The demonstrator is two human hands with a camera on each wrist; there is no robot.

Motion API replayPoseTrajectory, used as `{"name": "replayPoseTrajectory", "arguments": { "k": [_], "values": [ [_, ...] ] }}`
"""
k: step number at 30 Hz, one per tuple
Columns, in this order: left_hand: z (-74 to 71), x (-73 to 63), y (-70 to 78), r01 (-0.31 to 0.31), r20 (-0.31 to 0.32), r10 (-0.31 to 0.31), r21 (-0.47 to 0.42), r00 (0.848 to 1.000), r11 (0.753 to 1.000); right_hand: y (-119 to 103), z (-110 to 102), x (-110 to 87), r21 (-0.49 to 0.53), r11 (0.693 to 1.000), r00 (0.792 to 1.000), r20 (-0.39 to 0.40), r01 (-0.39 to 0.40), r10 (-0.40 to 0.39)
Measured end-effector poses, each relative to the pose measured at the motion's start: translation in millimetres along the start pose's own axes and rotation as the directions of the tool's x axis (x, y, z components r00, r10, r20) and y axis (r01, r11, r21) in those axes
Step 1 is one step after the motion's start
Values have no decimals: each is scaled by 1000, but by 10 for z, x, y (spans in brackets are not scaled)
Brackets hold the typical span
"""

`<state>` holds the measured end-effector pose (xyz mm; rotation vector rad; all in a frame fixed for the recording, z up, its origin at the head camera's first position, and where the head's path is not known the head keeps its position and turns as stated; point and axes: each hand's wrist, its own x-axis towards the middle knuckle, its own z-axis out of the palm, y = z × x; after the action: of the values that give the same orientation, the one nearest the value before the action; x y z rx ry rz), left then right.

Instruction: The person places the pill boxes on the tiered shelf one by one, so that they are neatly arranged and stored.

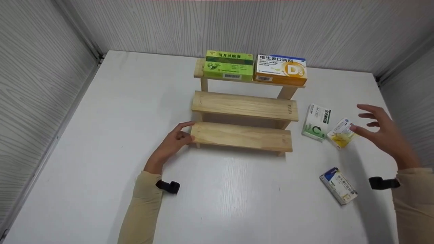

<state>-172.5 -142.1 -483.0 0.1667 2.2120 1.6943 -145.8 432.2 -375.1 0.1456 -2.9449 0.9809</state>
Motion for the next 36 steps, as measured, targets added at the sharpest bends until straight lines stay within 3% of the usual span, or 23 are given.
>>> {"name": "replayPoseTrajectory", "arguments": {
  "k": [12, 20, 23, 26, 30, 33, 36],
  "values": [
    [15, 30, -9, 3, -7, -3, 18, 1000, 1000, 209, 210, -755, 36, 999, 998, -66, -5, 7],
    [23, 7, -25, -12, -1, 12, -18, 1000, 1000, 313, 359, -1198, 35, 993, 991, -73, -111, 113],
    [20, -8, -31, -15, -1, 15, -35, 1000, 999, 332, 417, -1316, 9, 983, 982, -32, -185, 185],
    [14, -15, -31, -20, 3, 20, -37, 1000, 999, 321, 482, -1414, -28, 961, 959, 51, -276, 277],
    [7, -14, -27, -19, 5, 19, -45, 1000, 999, 285, 557, -1490, -66, 925, 906, 189, -374, 379],
    [5, -14, -26, -15, -1, 15, -55, 1000, 998, 267, 605, -1509, -102, 909, 867, 275, -404, 416],
    [5, -11, -23, -15, 3, 15, -45, 1000, 999, 262, 643, -1530, -147, 910, 846, 335, -388, 415]
  ]
}}
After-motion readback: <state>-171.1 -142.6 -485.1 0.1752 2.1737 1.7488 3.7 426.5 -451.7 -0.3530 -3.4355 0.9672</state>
